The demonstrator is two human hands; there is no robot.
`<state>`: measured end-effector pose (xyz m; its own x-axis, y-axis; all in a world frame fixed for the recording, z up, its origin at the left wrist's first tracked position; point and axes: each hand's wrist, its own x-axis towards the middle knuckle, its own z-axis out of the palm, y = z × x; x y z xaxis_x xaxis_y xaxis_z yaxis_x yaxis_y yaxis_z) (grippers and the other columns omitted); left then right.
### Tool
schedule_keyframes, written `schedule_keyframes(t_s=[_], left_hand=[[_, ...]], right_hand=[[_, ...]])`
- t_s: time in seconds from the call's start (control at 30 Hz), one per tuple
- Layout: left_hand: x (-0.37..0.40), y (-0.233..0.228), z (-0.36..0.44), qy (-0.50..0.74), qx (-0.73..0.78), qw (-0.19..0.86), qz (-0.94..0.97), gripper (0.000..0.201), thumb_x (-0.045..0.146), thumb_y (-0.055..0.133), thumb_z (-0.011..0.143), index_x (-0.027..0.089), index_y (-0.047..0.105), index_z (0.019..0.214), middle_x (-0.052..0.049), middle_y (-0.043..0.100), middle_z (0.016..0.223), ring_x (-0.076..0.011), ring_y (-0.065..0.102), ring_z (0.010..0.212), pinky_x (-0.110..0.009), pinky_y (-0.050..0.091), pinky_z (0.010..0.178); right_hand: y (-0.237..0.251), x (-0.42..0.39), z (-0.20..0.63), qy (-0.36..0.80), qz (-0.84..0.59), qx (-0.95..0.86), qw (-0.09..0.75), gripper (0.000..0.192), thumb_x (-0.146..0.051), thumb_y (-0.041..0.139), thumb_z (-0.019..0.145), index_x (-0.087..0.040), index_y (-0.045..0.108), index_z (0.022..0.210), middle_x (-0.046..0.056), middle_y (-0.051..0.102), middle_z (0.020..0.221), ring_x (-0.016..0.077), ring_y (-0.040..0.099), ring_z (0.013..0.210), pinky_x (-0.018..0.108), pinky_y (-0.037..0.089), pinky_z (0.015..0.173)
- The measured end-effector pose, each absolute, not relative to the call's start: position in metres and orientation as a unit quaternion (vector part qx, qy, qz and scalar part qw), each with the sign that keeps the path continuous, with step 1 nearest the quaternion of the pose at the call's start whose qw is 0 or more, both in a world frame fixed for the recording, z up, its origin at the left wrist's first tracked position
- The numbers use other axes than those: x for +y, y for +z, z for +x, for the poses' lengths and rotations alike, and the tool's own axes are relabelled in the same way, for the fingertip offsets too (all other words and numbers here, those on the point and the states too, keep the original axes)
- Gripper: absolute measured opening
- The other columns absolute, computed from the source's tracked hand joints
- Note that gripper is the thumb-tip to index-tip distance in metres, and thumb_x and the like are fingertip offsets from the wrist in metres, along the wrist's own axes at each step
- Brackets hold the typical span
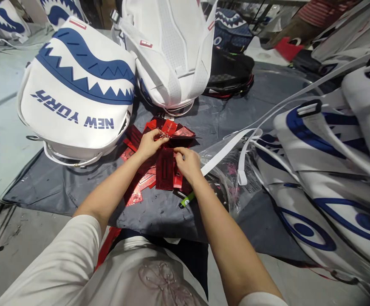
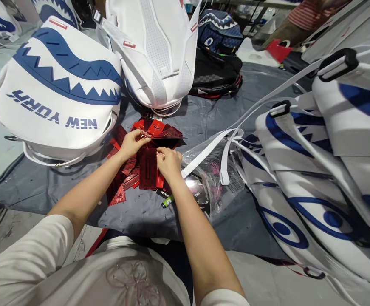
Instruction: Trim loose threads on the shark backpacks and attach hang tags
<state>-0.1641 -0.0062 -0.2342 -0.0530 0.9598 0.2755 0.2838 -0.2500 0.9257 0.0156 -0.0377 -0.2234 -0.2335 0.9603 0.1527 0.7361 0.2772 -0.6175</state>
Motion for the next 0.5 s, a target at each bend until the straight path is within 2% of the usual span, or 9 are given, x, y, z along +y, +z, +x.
schedule_keyframes(t_s=[0.13,0.23,0.33,0.4,0.5], left_hand=[[-0.005,-0.235,-0.164,0.517,0.512,0.334,0.600,0.022,0.038,0.070,0.076,0.017,0.061,0.076,0.001,0.064,0.074,-0.0131,0.056,0.071,-0.024,0.043,0.069],[-0.004,-0.234,-0.164,0.516,0.520,0.331,0.594,0.022,0.037,0.070,0.075,0.017,0.061,0.076,0.001,0.063,0.073,-0.0129,0.055,0.070,-0.024,0.043,0.068],[-0.004,-0.234,-0.164,0.516,0.506,0.352,0.595,0.023,0.038,0.072,0.074,0.017,0.063,0.078,0.000,0.067,0.078,-0.0141,0.059,0.073,-0.026,0.045,0.071],[-0.004,-0.234,-0.161,0.525,0.498,0.357,0.590,0.022,0.037,0.072,0.075,0.017,0.063,0.079,-0.001,0.068,0.079,-0.0142,0.060,0.074,-0.026,0.046,0.073],[-0.006,-0.235,-0.155,0.539,0.516,0.336,0.574,0.021,0.037,0.071,0.076,0.018,0.063,0.078,0.000,0.068,0.077,-0.0138,0.060,0.072,-0.026,0.045,0.072]], right_hand=[[-0.216,-0.045,-0.024,0.116,-0.593,-0.755,0.253,0.021,-0.030,0.057,0.091,-0.018,0.068,0.104,0.009,0.072,0.104,0.0273,0.063,0.101,0.043,0.035,0.101],[-0.212,-0.046,-0.041,0.069,-0.624,-0.753,0.196,0.019,-0.027,0.055,0.092,-0.016,0.066,0.104,0.011,0.072,0.101,0.0285,0.062,0.101,0.045,0.029,0.104],[-0.207,-0.049,-0.040,0.067,-0.638,-0.754,0.139,0.019,-0.023,0.049,0.096,-0.016,0.062,0.108,0.009,0.073,0.092,0.0261,0.066,0.091,0.045,0.026,0.105],[-0.202,-0.052,-0.034,0.064,-0.651,-0.747,0.116,0.021,-0.025,0.049,0.098,-0.016,0.060,0.113,0.009,0.074,0.088,0.0257,0.068,0.088,0.043,0.029,0.103],[-0.195,-0.056,-0.028,0.071,-0.656,-0.746,0.087,0.020,-0.027,0.050,0.099,-0.016,0.061,0.112,0.012,0.074,0.094,0.0273,0.069,0.090,0.038,0.039,0.089]])
